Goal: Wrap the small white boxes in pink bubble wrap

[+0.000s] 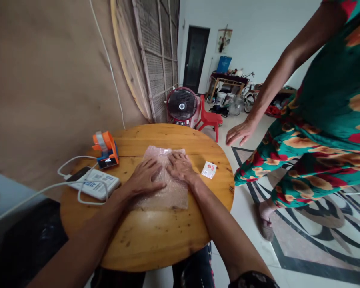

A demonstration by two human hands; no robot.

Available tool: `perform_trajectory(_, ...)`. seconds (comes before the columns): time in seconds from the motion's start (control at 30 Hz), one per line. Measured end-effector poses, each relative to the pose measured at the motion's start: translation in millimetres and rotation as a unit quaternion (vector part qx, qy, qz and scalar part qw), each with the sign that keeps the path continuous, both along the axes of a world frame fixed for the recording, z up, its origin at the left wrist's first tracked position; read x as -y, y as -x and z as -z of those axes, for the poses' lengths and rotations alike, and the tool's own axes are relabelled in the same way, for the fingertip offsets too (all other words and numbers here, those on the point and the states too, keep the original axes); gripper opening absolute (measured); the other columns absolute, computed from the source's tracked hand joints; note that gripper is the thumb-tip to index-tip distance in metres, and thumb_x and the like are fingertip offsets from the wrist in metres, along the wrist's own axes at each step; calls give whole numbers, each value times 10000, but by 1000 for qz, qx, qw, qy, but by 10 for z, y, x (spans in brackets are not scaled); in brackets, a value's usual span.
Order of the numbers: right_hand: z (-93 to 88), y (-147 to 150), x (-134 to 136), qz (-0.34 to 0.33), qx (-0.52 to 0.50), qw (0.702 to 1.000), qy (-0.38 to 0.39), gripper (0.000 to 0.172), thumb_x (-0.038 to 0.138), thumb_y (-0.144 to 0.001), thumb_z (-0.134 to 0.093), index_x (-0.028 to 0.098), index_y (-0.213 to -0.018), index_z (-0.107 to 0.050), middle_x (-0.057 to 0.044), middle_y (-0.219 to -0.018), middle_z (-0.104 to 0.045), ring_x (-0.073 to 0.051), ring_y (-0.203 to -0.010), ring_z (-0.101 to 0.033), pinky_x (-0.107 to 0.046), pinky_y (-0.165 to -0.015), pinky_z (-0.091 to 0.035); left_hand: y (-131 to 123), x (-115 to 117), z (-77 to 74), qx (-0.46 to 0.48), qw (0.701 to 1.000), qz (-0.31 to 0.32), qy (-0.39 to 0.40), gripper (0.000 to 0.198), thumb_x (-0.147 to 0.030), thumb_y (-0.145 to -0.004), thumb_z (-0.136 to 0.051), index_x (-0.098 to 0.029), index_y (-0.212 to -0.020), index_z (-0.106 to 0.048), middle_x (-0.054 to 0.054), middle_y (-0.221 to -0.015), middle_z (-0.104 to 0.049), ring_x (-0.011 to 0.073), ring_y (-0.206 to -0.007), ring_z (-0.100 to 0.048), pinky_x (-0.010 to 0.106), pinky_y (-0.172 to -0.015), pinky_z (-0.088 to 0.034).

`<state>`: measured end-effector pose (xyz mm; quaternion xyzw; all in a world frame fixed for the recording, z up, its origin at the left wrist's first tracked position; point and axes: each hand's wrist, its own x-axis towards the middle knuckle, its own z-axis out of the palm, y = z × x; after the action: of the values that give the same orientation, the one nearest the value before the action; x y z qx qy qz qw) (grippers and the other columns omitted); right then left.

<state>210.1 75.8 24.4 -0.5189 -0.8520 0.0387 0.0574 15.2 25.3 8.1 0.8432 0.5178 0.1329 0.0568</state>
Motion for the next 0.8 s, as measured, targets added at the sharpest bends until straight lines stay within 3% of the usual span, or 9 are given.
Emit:
perform_trajectory(0.2,11,-84,-20,-19,-35,999,13,655,519,-921,-443,205,-1489,-355,-97,-1578,-305,-316,-1434,-280,-577,-1137,-218,15,23,-20,-2,999,-33,-16,526,-515,-924,-401,-178,-1314,-506,154,-1424,-463,321,-1363,-367,470,-1115,-302)
perform_trajectory(0.43,-13,-190,-52,-28,-48,998,23,660,508,-939,-440,160,-1491,-342,-131,-1569,-315,-296,-1442,-289,-552,-1155,-225,24,-10,40,-26,999,-34,9,705,-634,-865,-452,-184,-1406,-416,161,-1524,-348,348,-1427,-272,487,-1143,-247)
perform_trajectory(0.63,-202,-99,189,-69,-47,996,-31,578,379,-928,-505,175,-1459,-408,-119,-1553,-349,-295,-1434,-300,-516,-1163,-227,0,-6,38,-32,998,-46,6,711,-630,-862,-455,-169,-1403,-423,178,-1506,-367,361,-1408,-295,500,-1131,-247)
perform_trajectory(0.8,-249,-163,264,-124,-47,987,95,768,472,-814,-657,160,-1468,-400,-132,-1567,-317,-305,-1449,-284,-441,-1177,-259,2,-18,50,-35,998,-45,3,678,-616,-873,-441,-187,-1397,-430,153,-1505,-377,342,-1397,-313,484,-1130,-253)
